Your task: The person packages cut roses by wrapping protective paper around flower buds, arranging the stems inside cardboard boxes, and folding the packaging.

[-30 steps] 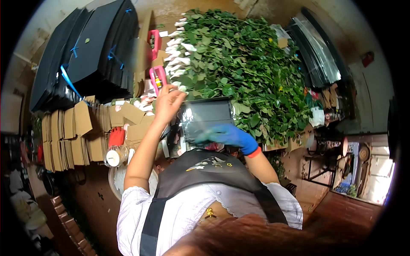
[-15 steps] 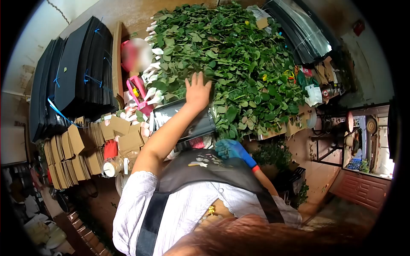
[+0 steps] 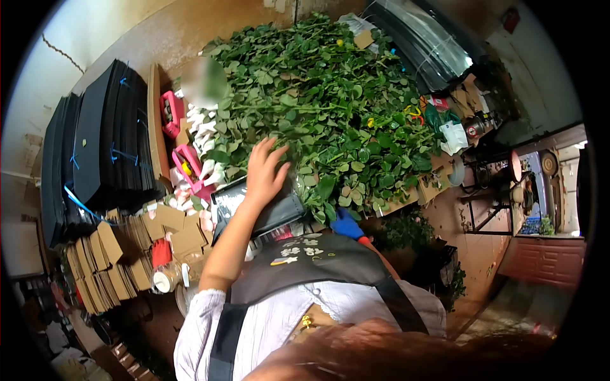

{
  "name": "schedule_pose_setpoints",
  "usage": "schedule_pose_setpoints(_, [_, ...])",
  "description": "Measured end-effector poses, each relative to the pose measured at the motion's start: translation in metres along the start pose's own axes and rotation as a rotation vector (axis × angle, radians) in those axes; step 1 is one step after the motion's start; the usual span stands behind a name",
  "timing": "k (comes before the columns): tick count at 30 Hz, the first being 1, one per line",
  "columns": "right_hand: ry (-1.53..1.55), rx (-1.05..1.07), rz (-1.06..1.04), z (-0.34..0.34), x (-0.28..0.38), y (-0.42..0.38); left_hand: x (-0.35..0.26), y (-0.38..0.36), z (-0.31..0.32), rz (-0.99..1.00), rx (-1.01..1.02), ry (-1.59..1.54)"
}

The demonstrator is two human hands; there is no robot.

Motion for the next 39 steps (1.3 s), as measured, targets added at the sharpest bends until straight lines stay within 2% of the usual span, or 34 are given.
schedule_pose_setpoints(1, [0.030,0.046,0.056,-0.017,0.016,0.000,0.001,-0.011,-0.016,-0.051,-0.069,-0.030])
schedule_pose_setpoints(4, [-0.425,0.605,-0.072,-0.070,0.170,-0.001,0.013,-0.063,-0.068,-0.254,-0.243,-0.066])
schedule_pose_setpoints(6, [0.085,0.378,-0.400,-0.060,0.222,-0.010,0.041,-0.115,-0.081,-0.520,-0.373,-0.170])
schedule_pose_setpoints(8, [0.070,0.248,-0.612,-0.051,0.295,-0.010,0.054,-0.151,-0.093,-0.541,-0.472,-0.131])
schedule_pose_setpoints(10, [-0.183,0.117,-0.991,0.005,0.322,0.009,0.075,-0.194,-0.089,-0.794,-0.514,-0.228])
schedule_pose_setpoints(11, [-0.268,0.116,-1.116,0.025,0.337,0.016,0.084,-0.209,-0.087,-0.744,-0.545,-0.267])
schedule_pose_setpoints(12, [-0.350,0.114,-1.237,0.043,0.351,0.022,0.089,-0.220,-0.089,-0.808,-0.541,-0.387])
schedule_pose_setpoints(13, [-0.415,0.175,-1.339,0.060,0.355,0.028,0.120,-0.253,-0.075,-0.882,-0.584,-0.554])
schedule_pose_setpoints(14, [-0.498,0.227,-1.339,0.069,0.360,0.032,0.147,-0.281,-0.061,-0.958,-0.626,-0.727])
schedule_pose_setpoints(17, [-0.735,0.444,-1.323,0.085,0.369,0.039,0.129,-0.283,-0.079,-1.081,-0.658,-0.795])
schedule_pose_setpoints(19, [-0.678,0.487,-1.273,0.084,0.373,0.040,0.119,-0.280,-0.087,-1.139,-0.632,-0.868])
schedule_pose_setpoints(20, [-0.649,0.504,-1.243,0.074,0.386,0.037,0.117,-0.274,-0.088,-1.170,-0.515,-0.911])
schedule_pose_setpoints(21, [-0.826,0.550,-1.190,0.062,0.394,0.033,0.115,-0.265,-0.088,-1.194,-0.397,-0.952])
schedule_pose_setpoints(22, [-0.815,0.533,-1.170,0.050,0.403,0.026,0.116,-0.257,-0.085,-1.213,-0.275,-0.991])
schedule_pose_setpoints(24, [-0.791,0.498,-1.129,0.028,0.414,0.011,0.106,-0.227,-0.074,-1.221,-0.120,-1.346])
schedule_pose_setpoints(26, [-0.641,0.332,-1.185,-0.014,0.433,-0.011,0.109,-0.207,-0.045,-1.218,0.025,-1.575])
schedule_pose_setpoints(28, [-0.308,0.192,-1.175,-0.070,0.452,-0.043,0.076,-0.163,-0.036,-1.021,-0.042,-1.965])
schedule_pose_setpoints(30, [-0.298,0.021,-0.905,-0.116,0.454,-0.069,0.070,-0.153,-0.036,-1.036,-0.090,-1.939])
schedule_pose_setpoints(31, [-0.254,-0.159,-0.802,-0.132,0.432,-0.078,0.061,-0.151,-0.041,-1.002,-0.133,-1.976])
schedule_pose_setpoints(33, [-0.143,-0.547,-0.510,-0.144,0.359,-0.100,0.049,-0.150,-0.046,-0.887,-0.115,-2.042])
schedule_pose_setpoints(34, [-0.075,-0.747,-0.323,-0.141,0.311,-0.111,0.035,-0.140,-0.056,-0.725,-0.023,-2.071])
schedule_pose_setpoints(35, [0.085,-0.867,-0.186,-0.131,0.254,-0.120,0.021,-0.131,-0.067,-0.560,0.061,-2.091])
schedule_pose_setpoints(36, [0.250,-0.978,-0.050,-0.118,0.196,-0.130,-0.002,-0.120,-0.078,-0.532,0.060,-1.998])
schedule_pose_setpoints(37, [0.760,-0.969,0.114,-0.100,0.137,-0.139,-0.013,-0.115,-0.076,-0.409,0.096,-1.961])
schedule_pose_setpoints(38, [1.151,-0.718,0.020,-0.092,0.139,-0.150,-0.023,-0.110,-0.073,-0.287,0.130,-1.918])
schedule_pose_setpoints(39, [1.618,-0.444,0.009,-0.082,0.141,-0.162,-0.030,-0.105,-0.057,-0.295,0.162,-1.958])
Point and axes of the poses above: each hand's wrist, its own y-axis towards the middle knuckle, its own z-axis out of the palm, x = y × z, the point moved 3 cm from there along y, towards the middle knuckle, and after that the axes turned 3 degrees about z, right-handed, at the moved point
